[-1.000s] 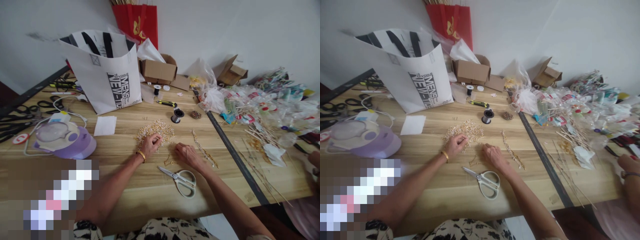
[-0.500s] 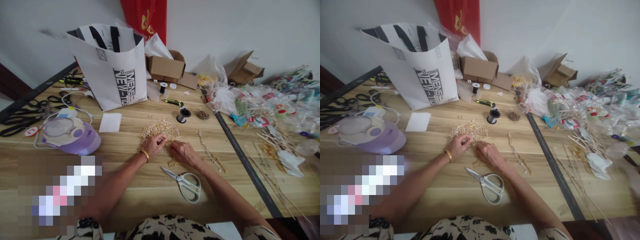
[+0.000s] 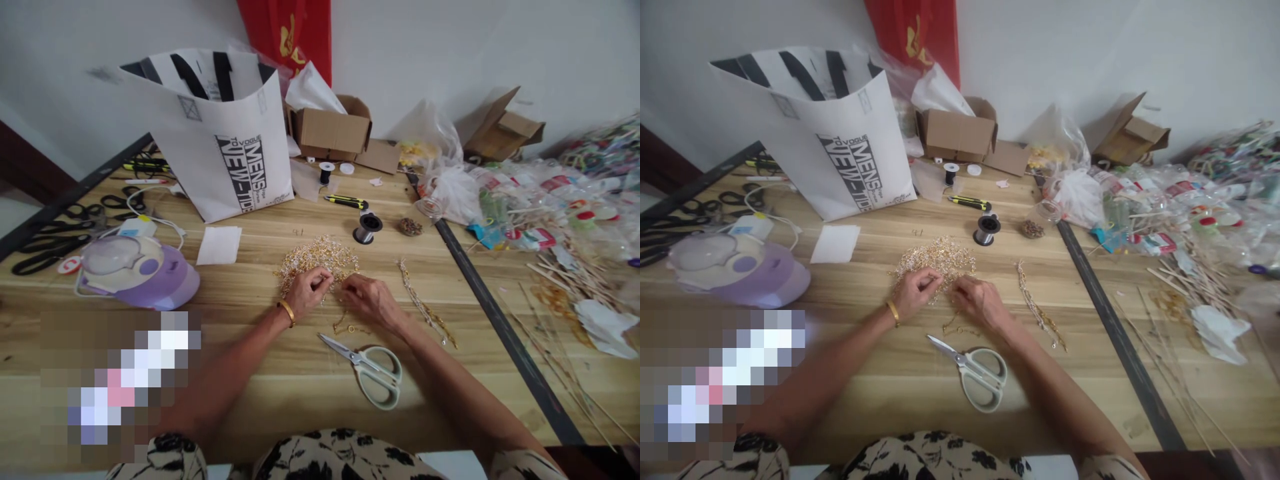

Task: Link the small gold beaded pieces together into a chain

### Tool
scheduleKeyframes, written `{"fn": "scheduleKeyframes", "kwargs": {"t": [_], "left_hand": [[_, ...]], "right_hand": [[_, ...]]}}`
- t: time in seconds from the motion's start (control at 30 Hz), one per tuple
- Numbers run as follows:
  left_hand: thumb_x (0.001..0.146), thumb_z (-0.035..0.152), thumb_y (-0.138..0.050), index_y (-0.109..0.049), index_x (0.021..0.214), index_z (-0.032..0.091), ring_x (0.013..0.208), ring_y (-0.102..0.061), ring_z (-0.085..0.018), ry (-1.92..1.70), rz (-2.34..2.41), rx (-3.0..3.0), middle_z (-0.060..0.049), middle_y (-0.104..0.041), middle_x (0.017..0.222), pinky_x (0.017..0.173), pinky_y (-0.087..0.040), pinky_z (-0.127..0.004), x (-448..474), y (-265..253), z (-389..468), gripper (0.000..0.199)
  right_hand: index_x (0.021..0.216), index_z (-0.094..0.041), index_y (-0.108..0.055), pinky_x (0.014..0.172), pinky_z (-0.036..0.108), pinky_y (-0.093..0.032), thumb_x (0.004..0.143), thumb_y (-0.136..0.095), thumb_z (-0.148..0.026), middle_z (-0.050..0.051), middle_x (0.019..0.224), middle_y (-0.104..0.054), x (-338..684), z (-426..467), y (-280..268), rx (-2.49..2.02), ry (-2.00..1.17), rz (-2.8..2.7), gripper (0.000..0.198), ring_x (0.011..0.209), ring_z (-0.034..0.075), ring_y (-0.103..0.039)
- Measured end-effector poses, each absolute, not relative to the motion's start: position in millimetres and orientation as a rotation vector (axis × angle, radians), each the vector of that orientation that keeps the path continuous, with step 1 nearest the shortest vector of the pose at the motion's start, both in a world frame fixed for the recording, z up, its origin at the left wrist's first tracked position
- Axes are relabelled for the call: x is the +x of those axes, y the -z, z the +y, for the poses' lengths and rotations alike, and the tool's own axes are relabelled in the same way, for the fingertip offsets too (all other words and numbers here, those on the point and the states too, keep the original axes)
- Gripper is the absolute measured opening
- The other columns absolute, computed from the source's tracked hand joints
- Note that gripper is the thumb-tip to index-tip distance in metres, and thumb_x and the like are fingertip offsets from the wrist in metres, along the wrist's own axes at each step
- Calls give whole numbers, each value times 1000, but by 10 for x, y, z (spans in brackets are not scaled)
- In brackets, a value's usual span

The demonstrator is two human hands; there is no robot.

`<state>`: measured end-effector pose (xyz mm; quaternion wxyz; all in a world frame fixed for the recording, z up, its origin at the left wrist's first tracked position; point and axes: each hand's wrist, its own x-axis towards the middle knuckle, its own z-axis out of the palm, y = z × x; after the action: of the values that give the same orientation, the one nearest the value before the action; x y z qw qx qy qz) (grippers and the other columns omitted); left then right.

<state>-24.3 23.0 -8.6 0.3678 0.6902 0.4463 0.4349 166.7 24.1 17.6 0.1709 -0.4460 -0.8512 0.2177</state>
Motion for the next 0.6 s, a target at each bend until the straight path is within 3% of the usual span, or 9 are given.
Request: {"fn": "scheduleKeyframes", "kwargs": {"t": [0.2, 0.33, 0.43, 0.6], "left_hand": [[85, 28, -53, -58, 77, 15, 42, -35, -7, -1151, 1095, 1801, 7, -40, 47, 45, -27, -18, -175, 47, 190, 17], [84, 27, -54, -59, 78, 15, 45, -42, -8, -1150, 1086, 1819, 4, -49, 52, 47, -32, -18, -126, 33, 162, 14], [84, 28, -55, -60, 81, 15, 49, -49, -9, -1127, 1080, 1834, 1, -58, 57, 50, -36, -18, -105, 25, 141, 14], [84, 27, -55, -61, 79, 15, 44, -43, -7, -1132, 1106, 1937, 3, -55, 53, 49, -35, -19, -83, 27, 111, 14]], "right_hand": [[88, -15, -61, 44, 19, -36, 85, -54, -38, -1, 60, -57, 1687, 244, -274, -1226, -1248, -1823, 24, 47, 9, -48], [98, -14, -59, 37, 17, -39, 77, -65, -42, -3, 59, -59, 1655, 207, -333, -1144, -1657, -1540, 35, 41, 8, -51], [95, -14, -59, 40, 18, -44, 72, -70, -41, -2, 57, -61, 1664, 194, -336, -1119, -1754, -1487, 38, 44, 9, -56], [86, -14, -59, 47, 20, -47, 75, -67, -38, -2, 57, -61, 1713, 185, -276, -1118, -1654, -1555, 28, 47, 9, -57]]}}
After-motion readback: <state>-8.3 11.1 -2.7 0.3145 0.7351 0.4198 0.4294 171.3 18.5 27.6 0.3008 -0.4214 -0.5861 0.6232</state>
